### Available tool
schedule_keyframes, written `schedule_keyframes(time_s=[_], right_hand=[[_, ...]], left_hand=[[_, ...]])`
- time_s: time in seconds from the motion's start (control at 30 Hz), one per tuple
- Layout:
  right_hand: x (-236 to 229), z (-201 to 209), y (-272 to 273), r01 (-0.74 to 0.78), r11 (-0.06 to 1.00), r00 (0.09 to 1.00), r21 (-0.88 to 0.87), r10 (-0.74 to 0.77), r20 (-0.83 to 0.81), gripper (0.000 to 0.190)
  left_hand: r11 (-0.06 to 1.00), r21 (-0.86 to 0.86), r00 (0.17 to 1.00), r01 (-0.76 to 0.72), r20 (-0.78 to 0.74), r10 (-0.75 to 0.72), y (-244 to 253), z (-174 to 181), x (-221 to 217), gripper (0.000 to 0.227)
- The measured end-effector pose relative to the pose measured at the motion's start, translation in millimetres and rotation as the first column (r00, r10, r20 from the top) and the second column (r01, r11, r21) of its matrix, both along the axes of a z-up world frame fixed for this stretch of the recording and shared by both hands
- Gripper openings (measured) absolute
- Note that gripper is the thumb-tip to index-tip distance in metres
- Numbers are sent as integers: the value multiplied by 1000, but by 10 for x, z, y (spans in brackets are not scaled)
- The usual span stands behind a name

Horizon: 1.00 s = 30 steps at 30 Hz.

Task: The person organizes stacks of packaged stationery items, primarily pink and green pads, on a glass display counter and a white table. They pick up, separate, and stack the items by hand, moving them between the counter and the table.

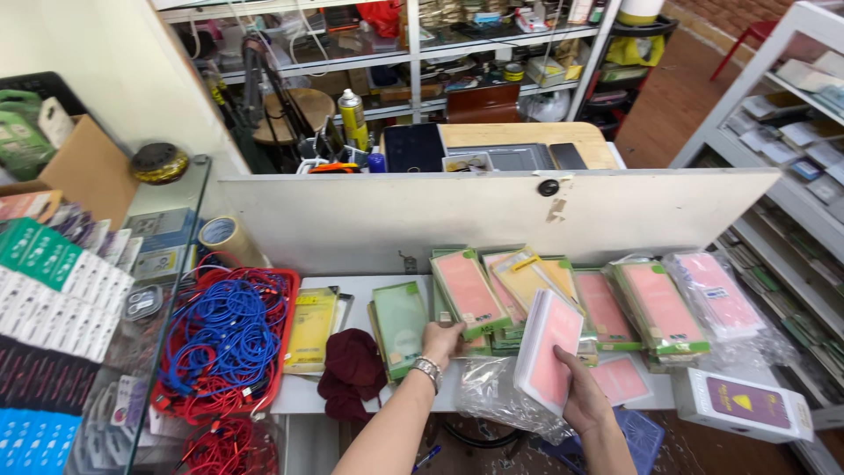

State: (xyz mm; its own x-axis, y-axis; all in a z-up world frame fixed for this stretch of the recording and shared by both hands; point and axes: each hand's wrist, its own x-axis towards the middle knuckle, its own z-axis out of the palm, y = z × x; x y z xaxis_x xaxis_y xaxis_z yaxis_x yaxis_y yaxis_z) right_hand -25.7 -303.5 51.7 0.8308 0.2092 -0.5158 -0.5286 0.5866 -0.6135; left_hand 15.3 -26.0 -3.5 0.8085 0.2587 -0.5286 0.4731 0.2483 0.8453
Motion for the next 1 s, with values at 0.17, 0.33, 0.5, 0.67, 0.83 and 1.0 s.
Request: schedule_keyframes(time_s=[0.17,0.33,0.5,0.67,0.83,1.0], right_hand=[[-20,110,-101,36,998,999,-60,-35,3,54],[13,145,-105,34,996,999,-84,-35,-6,53],[55,65,-108,-10,998,1000,-54,10,-4,54],[82,40,-130,-15,997,1000,-78,13,-23,55],[93,63,-139,-36,996,999,-77,34,-17,56],[123,29,49,-71,996,997,-49,69,-43,56]], left_hand=[[952,-300,997,-68,25,79,334,157,221,20],[927,-376,994,-10,95,49,644,555,441,20],[948,-304,994,91,79,-70,721,603,421,22],[984,-100,989,146,-6,-147,719,193,284,26],[982,160,995,96,-45,-90,691,-143,133,35],[794,608,997,-13,-57,60,1025,-197,-1,49]])
